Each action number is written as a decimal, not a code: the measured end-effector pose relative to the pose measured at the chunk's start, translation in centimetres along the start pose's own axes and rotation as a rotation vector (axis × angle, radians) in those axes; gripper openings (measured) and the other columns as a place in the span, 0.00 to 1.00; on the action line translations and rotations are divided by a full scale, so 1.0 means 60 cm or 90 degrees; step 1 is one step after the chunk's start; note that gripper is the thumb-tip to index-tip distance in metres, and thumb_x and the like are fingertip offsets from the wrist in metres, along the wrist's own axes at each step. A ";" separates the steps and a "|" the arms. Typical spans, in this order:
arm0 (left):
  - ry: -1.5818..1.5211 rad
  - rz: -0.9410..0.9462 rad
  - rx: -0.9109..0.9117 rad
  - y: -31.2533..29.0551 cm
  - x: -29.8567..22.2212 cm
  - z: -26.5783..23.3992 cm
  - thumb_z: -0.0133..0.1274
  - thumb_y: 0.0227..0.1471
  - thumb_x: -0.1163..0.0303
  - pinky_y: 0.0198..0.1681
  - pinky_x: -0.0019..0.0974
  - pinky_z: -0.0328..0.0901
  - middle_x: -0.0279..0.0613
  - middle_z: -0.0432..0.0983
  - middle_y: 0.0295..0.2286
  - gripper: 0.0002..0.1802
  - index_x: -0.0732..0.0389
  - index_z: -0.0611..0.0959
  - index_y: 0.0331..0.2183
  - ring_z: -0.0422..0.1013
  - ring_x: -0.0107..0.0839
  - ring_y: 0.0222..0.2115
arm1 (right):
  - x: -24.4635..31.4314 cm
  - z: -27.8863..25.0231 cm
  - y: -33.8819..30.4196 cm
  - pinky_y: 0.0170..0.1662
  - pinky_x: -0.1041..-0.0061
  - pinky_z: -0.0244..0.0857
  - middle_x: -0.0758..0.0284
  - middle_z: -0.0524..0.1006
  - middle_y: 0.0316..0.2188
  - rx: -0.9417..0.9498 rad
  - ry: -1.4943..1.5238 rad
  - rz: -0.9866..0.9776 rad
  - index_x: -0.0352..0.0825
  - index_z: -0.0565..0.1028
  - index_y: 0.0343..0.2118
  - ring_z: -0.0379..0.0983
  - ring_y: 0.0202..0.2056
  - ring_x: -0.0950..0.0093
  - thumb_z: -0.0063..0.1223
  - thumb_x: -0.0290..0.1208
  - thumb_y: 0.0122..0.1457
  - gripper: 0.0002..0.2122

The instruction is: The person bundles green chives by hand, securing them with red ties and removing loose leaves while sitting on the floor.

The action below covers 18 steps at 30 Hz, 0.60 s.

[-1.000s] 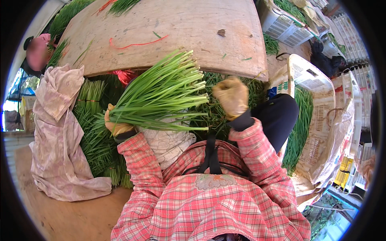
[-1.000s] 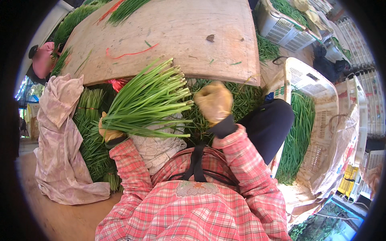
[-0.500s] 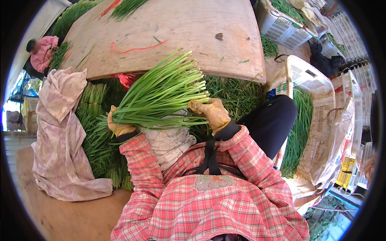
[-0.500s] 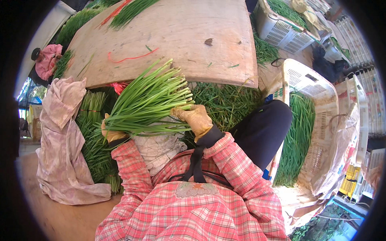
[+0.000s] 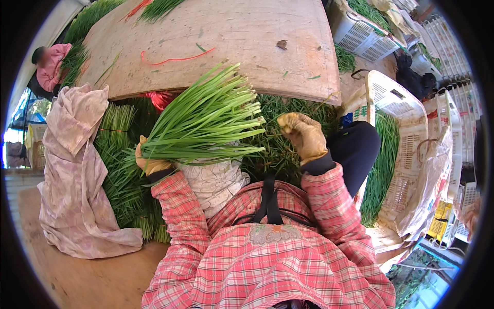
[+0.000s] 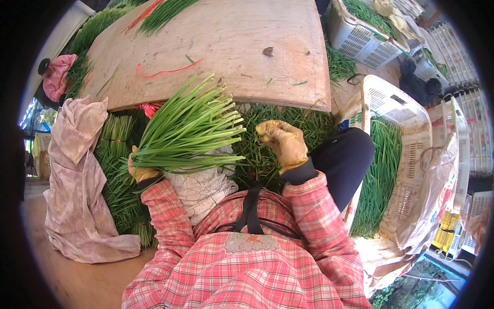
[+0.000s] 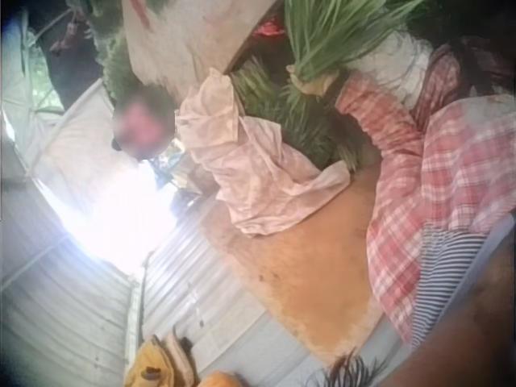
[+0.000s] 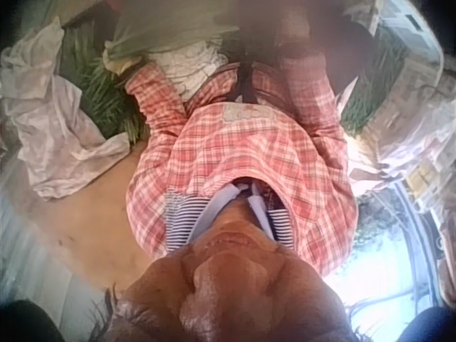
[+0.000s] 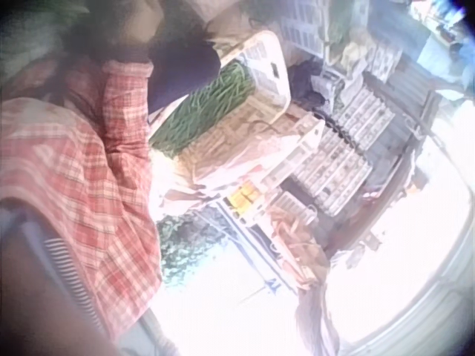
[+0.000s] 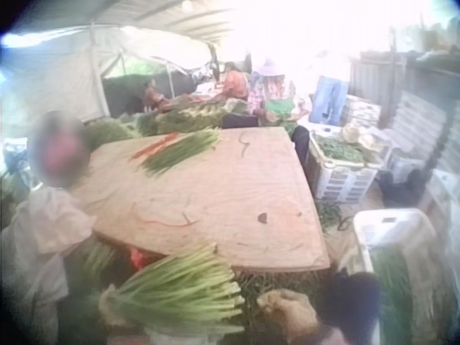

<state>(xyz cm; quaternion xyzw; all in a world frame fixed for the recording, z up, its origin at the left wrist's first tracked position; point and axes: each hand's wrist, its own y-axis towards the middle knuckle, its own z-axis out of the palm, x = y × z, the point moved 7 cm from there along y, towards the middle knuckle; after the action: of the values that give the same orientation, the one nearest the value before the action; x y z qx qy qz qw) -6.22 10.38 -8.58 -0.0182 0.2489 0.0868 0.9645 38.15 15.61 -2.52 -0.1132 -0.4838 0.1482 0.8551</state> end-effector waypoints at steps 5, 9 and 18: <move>0.003 -0.007 -0.042 -0.003 0.009 0.013 0.43 0.55 0.62 0.41 0.59 0.66 0.59 0.76 0.36 0.17 0.64 0.81 0.34 0.73 0.54 0.36 | 0.035 0.042 0.001 0.35 0.82 0.65 0.66 0.78 0.30 0.084 -0.424 -0.059 0.26 0.75 0.39 0.71 0.29 0.82 0.50 0.31 0.57 0.13; -0.065 -0.113 0.047 0.011 0.013 -0.007 0.43 0.55 0.59 0.43 0.61 0.64 0.59 0.74 0.41 0.19 0.63 0.80 0.38 0.72 0.56 0.38 | -0.048 0.106 0.008 0.32 0.80 0.68 0.66 0.78 0.28 0.174 -0.194 0.238 0.30 0.75 0.42 0.71 0.26 0.82 0.51 0.29 0.56 0.12; -0.047 -0.062 0.003 -0.003 -0.005 -0.024 0.44 0.55 0.59 0.44 0.61 0.64 0.56 0.74 0.40 0.18 0.60 0.81 0.37 0.72 0.57 0.39 | -0.081 0.054 0.027 0.27 0.79 0.64 0.62 0.76 0.26 0.133 0.253 0.161 0.26 0.75 0.31 0.63 0.19 0.77 0.45 0.21 0.50 0.08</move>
<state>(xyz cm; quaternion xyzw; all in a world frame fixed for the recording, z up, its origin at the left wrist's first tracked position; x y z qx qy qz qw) -7.15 10.02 -9.70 -0.0247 0.2123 0.0394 0.9761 32.76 15.51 -5.32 -0.1107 -0.2705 0.2784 0.9149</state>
